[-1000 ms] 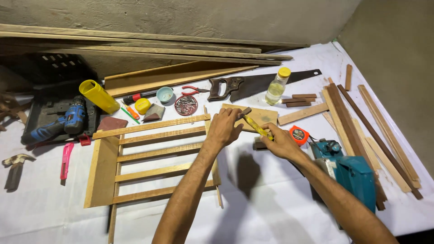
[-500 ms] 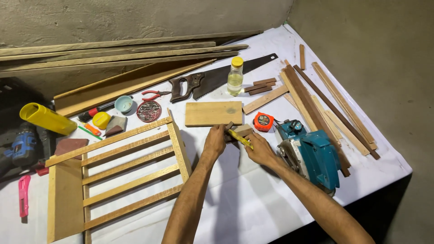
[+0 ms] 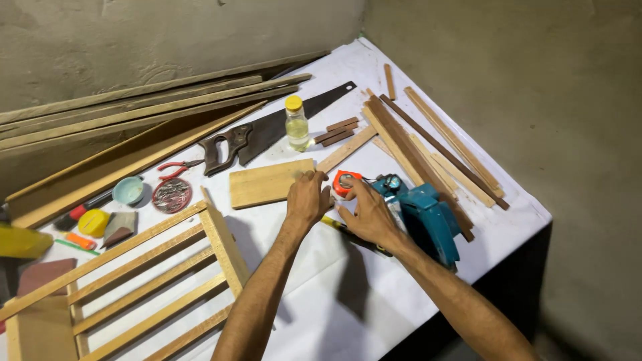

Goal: The person assembles a small wooden rack on a workbench, fitting horizontal slats into a side panel and hammering nails to secure them. They take measurements with a tape measure, position a wooden strip against the frame, and sand a small wood block by hand.

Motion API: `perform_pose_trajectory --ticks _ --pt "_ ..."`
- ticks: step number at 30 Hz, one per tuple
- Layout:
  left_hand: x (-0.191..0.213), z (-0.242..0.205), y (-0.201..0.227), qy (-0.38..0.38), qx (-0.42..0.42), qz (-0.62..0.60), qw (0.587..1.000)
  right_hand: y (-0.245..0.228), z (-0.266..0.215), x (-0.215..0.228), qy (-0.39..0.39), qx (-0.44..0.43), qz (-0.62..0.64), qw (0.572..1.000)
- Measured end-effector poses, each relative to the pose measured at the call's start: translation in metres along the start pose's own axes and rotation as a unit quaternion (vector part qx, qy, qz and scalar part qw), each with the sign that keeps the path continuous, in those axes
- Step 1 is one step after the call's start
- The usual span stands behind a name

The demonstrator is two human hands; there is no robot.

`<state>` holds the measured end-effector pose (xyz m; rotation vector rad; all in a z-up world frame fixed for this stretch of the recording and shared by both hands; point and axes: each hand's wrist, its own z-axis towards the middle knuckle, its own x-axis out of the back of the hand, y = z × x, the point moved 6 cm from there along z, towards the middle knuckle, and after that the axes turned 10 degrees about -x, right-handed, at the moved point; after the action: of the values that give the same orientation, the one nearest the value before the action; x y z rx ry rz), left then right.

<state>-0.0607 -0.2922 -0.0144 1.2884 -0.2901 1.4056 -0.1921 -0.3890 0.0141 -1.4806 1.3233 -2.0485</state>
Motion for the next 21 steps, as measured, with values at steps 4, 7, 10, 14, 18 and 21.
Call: perform_pose_trajectory --ticks 4,7,10,14,18,21 --pt "-0.019 0.038 0.04 -0.01 -0.056 -0.011 0.998 0.007 -0.006 0.073 0.029 -0.044 -0.004 0.999" --pt "-0.024 0.068 0.08 0.006 -0.102 -0.019 0.995 0.022 0.002 0.139 0.062 -0.06 -0.022 0.996" --pt "-0.038 0.095 0.11 -0.02 -0.126 -0.023 0.992 0.05 0.02 0.197 0.085 -0.118 -0.049 0.988" --pt "-0.074 0.134 0.141 -0.041 -0.171 -0.026 0.984 0.125 0.051 0.246 0.11 -0.119 -0.08 0.984" --pt "-0.131 0.168 0.149 -0.106 -0.171 -0.02 0.979 0.195 0.064 0.264 0.12 -0.178 -0.101 0.971" --pt "-0.172 0.184 0.151 -0.179 -0.161 0.002 0.971 0.251 0.076 0.258 0.085 -0.216 -0.126 0.964"
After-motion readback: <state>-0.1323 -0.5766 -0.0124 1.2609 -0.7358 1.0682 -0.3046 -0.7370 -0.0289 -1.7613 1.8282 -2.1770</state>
